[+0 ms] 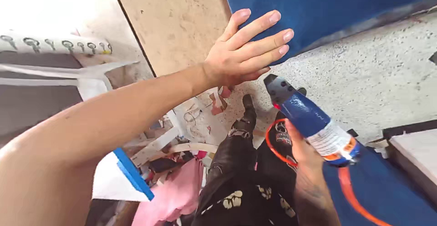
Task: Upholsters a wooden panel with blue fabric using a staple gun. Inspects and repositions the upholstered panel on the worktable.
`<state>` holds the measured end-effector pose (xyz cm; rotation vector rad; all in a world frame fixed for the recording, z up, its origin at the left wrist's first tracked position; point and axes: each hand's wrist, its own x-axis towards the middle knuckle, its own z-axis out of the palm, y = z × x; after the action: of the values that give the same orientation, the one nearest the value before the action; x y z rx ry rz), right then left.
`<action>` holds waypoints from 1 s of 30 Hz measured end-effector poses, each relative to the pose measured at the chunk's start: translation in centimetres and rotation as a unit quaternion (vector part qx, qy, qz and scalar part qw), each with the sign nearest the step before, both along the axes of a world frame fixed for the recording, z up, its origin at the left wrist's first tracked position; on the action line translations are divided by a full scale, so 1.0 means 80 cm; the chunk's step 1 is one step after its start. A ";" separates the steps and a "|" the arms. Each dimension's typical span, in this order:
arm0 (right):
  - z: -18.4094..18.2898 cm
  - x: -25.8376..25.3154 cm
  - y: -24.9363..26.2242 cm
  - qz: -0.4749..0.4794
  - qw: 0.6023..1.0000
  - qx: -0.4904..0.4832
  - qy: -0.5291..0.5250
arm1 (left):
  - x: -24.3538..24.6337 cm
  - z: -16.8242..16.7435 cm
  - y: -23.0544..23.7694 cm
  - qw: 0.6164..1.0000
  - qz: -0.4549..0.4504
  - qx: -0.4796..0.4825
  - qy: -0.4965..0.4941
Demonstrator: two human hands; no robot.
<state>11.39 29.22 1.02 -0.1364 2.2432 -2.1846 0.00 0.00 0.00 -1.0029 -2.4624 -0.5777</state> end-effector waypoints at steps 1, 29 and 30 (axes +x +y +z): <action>-0.014 0.006 -0.023 -0.012 1.000 0.014 0.007 | 0.000 0.000 -0.001 1.000 -0.001 -0.010 0.001; -0.050 0.118 0.084 -0.104 0.920 0.361 -0.112 | 0.012 0.067 0.008 0.988 0.026 -0.088 -0.126; -0.060 0.117 0.095 -0.071 0.906 0.394 -0.139 | 0.002 0.081 0.023 0.988 0.055 -0.062 -0.134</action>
<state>20.75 36.85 -3.74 0.3315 2.7834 -1.0693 0.16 1.81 6.44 -0.8771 -2.8010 -0.5595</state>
